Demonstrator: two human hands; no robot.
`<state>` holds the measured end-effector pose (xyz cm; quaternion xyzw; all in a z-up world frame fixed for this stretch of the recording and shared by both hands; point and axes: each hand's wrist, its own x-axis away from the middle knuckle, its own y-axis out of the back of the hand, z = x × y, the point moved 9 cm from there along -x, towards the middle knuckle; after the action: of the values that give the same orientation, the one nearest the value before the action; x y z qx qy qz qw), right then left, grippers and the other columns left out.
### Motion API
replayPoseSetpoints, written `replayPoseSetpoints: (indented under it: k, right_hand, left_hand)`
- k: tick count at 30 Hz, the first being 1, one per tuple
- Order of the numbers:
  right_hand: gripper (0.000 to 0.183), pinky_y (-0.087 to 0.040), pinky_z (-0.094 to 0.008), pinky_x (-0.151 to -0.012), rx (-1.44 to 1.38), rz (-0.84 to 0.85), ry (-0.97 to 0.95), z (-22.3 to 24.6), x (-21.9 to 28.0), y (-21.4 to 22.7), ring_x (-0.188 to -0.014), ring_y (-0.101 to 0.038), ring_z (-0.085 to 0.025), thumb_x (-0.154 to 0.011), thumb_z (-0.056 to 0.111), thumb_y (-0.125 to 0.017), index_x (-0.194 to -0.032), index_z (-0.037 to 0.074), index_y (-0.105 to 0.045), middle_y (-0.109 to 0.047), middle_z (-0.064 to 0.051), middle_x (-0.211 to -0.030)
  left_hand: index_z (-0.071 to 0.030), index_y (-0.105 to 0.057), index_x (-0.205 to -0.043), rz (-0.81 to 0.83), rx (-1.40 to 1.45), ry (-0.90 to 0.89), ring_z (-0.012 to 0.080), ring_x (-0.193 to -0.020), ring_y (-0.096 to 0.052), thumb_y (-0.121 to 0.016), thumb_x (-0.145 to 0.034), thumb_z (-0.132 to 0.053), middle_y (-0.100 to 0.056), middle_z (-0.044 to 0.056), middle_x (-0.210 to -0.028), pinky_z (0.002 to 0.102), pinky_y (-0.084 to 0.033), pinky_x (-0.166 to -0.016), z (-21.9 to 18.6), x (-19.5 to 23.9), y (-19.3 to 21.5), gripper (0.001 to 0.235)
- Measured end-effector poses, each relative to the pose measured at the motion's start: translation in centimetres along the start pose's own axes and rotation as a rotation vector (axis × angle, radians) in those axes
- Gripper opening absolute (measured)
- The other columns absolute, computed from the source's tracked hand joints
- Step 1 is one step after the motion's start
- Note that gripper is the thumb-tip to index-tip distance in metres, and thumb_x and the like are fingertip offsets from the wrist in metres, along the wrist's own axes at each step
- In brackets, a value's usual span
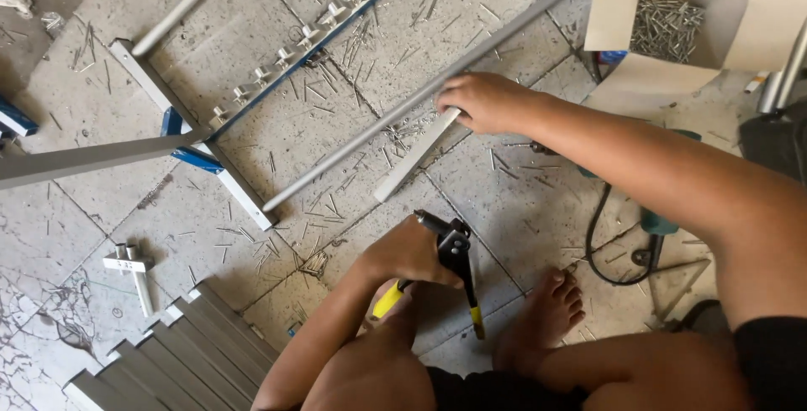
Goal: Assembling a metal frame by drilling holes and using a hand riveter to join aluminum strips.
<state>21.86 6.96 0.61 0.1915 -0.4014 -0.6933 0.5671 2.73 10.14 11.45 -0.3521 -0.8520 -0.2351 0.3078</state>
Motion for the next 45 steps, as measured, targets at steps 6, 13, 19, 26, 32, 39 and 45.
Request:
replayPoseSetpoints:
  k: [6,13,19,26,32,39,45]
  right_hand:
    - [0.025,-0.057,-0.043,-0.087,-0.373,0.196,-0.378,3.4,4.5,5.4,-0.094,-0.073,-0.033,-0.095,0.008,-0.061,-0.114,0.002,-0.076,-0.074,-0.021,-0.104]
    - [0.027,-0.057,-0.045,-0.086,-0.436,0.169,-0.544,0.8,7.1,2.9,-0.098,-0.074,-0.032,-0.088,0.019,-0.065,-0.111,0.014,-0.079,-0.078,-0.013,-0.102]
    - [0.018,-0.058,-0.047,-0.083,-0.295,0.013,-0.437,-0.4,6.1,1.8,-0.09,-0.072,-0.039,-0.085,0.019,-0.068,-0.096,0.018,-0.082,-0.075,-0.017,-0.09]
    - [0.007,-0.054,-0.037,-0.065,0.028,-0.248,-0.339,-2.3,8.1,5.6,-0.072,-0.066,-0.026,-0.087,0.01,-0.071,-0.092,0.011,-0.076,-0.071,-0.011,-0.084]
    - [0.015,-0.055,-0.029,-0.072,0.677,-0.402,-0.651,-16.0,22.8,13.3,-0.07,-0.067,-0.021,-0.088,0.012,-0.078,-0.101,0.019,-0.083,-0.076,-0.002,-0.089]
    - [0.047,-0.059,-0.055,-0.079,0.221,0.021,-1.123,-19.2,24.3,9.2,-0.092,-0.071,-0.053,-0.08,-0.008,-0.062,-0.124,0.001,-0.077,-0.073,-0.035,-0.115]
    - [0.04,-0.06,-0.048,-0.08,0.268,-0.084,-1.08,-18.6,23.8,10.2,-0.085,-0.072,-0.045,-0.078,-0.008,-0.07,-0.11,0.011,-0.083,-0.074,-0.029,-0.109]
  left_hand:
    - [-0.001,-0.071,-0.113,0.057,0.039,0.054,0.0377,-0.093,-0.074,-0.091,-0.067,-0.04,-0.075,0.022,-0.097,0.043,-0.063,-0.082,-0.6,-1.0,-0.4,0.063]
    - [0.002,-0.07,-0.115,0.14,0.051,0.018,0.0416,-0.095,-0.074,-0.09,-0.069,-0.033,-0.074,0.025,-0.097,0.043,-0.064,-0.082,-2.4,-2.4,-1.7,0.06]
    - [0.0,-0.072,-0.113,0.153,0.083,0.041,0.0396,-0.094,-0.074,-0.091,-0.068,-0.031,-0.075,0.022,-0.096,0.042,-0.064,-0.081,0.0,-2.6,-3.0,0.057]
    - [0.0,-0.067,-0.09,0.127,-0.038,-0.103,0.0325,-0.074,-0.069,-0.089,-0.071,-0.027,-0.07,0.017,-0.08,0.037,-0.06,-0.069,-1.2,-3.2,-2.5,0.04]
    - [-0.004,-0.069,-0.065,0.12,-0.203,-0.165,0.0185,-0.046,-0.057,-0.088,-0.074,-0.034,-0.065,0.005,-0.057,0.027,-0.048,-0.05,-0.7,-3.3,-3.0,0.036]
    - [-0.002,-0.07,-0.07,0.111,-0.311,-0.299,0.0225,-0.049,-0.046,-0.083,-0.066,-0.046,-0.061,0.008,-0.057,0.033,-0.045,-0.055,-1.2,-4.8,-4.8,0.046]
    - [-0.009,-0.073,-0.083,0.125,-0.168,-0.224,0.0194,-0.063,-0.062,-0.087,-0.065,-0.029,-0.073,0.004,-0.076,0.031,-0.052,-0.063,-2.9,-2.3,-2.1,0.031]
